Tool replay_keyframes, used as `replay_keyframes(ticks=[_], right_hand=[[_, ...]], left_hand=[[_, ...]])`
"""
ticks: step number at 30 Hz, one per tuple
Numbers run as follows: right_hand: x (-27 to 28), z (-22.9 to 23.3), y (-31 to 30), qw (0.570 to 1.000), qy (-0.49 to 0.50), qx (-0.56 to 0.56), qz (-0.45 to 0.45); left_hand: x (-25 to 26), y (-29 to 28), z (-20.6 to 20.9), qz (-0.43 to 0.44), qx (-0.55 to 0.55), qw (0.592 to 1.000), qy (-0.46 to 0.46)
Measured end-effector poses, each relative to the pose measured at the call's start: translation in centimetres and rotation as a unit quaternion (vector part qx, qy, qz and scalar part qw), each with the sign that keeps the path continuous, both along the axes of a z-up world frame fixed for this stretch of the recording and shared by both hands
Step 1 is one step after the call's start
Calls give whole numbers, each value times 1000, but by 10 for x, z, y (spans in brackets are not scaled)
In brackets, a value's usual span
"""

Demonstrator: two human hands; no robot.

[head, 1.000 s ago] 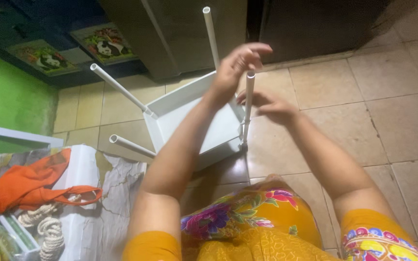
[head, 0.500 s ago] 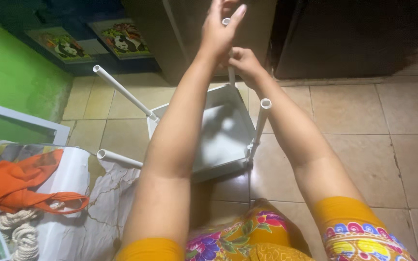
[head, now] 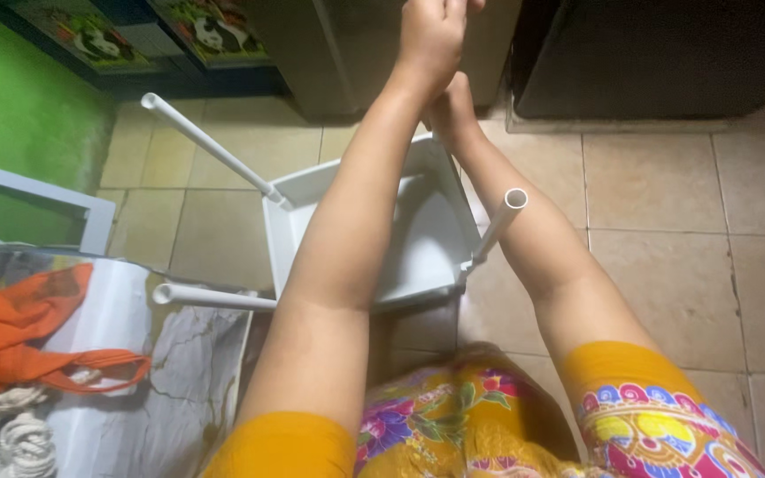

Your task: The person wipes white plastic furniture parts with an orange cloth, then inserts white poles into the corners of a plastic tray to assemble a small stand or shelf.

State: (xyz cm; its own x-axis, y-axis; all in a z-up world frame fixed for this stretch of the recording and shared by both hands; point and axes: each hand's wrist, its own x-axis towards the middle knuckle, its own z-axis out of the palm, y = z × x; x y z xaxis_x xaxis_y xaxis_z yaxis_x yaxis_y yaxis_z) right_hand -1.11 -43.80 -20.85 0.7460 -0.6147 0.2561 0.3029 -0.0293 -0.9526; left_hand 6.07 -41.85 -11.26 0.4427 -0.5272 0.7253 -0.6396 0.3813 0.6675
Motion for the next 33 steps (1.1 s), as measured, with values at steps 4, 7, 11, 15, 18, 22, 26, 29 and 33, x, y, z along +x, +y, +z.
replay_keyframes(ticks=[4,7,11,15,18,22,26,29,33], right_hand=[[11,12,-8,981,-63,180,42],[0,-11,-5,1000,9,-4,13],[4,-25,-23,999,-22,25,22],[6,-40,-22,999,31,37,-11],[7,-30,-27,993,88,-73,-22],[-21,-8,-31,922,348,-168,-1],[-75,63,-13,878,380,-287,51],[-108,139,3,850,488,-187,65],[-131,237,29,832,500,-230,76]], left_hand=[[1,5,24,-27,105,990,86],[-5,26,11,-83,164,968,172],[-5,46,-4,1,141,988,58],[-17,75,-19,19,110,993,38],[-28,100,-7,19,156,983,96],[-49,128,22,21,179,974,140],[-58,167,72,29,215,966,139],[-58,196,128,28,260,950,173],[-62,243,205,39,263,946,188]])
